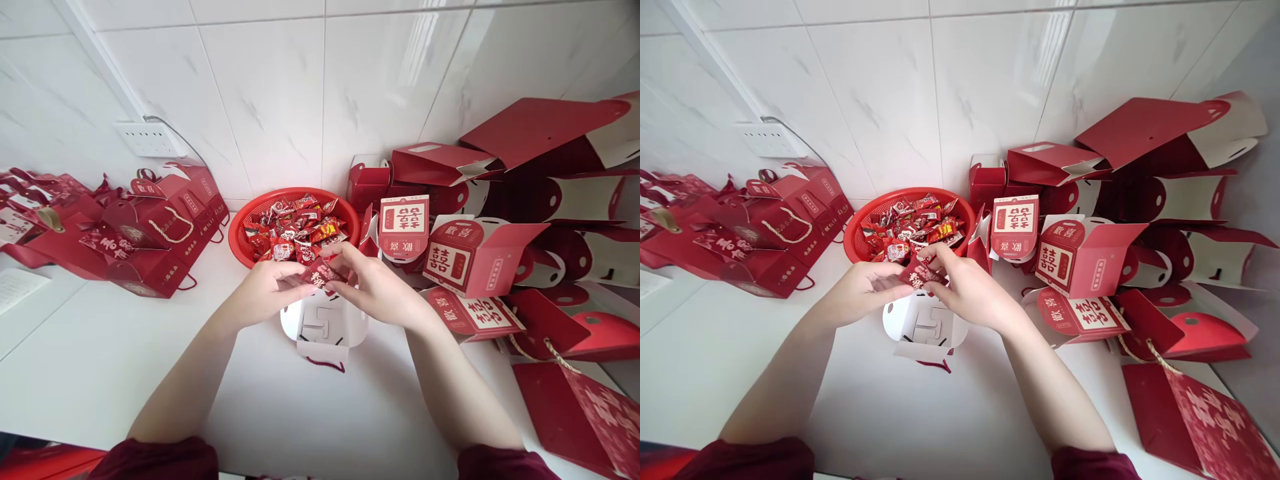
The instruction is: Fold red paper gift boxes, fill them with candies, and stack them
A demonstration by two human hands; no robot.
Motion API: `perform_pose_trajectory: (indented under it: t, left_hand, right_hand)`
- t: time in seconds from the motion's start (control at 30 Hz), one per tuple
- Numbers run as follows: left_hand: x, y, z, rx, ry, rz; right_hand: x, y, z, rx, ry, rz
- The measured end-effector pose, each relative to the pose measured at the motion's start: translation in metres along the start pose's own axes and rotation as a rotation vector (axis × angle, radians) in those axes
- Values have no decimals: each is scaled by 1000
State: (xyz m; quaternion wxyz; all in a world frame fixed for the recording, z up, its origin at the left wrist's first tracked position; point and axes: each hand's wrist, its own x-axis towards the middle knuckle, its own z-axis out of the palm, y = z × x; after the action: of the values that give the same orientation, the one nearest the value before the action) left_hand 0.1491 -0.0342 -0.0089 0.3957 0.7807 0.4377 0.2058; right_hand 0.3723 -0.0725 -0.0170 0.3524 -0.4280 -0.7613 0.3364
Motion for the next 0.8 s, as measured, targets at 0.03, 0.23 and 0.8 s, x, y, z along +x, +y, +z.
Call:
perform_pose_trajectory:
  t: [0.03, 0.23, 0.8]
  left_hand:
    - [-1, -1, -4, 61, -51, -9]
    - [0, -7, -18, 428, -508, -31]
    - [-3, -6, 12, 611, -458, -57]
  right_hand:
    - [0, 0, -1, -53, 7, 2]
    - [-2, -2, 0, -207, -98, -15]
    - [-7, -17, 10, -562, -37, 16]
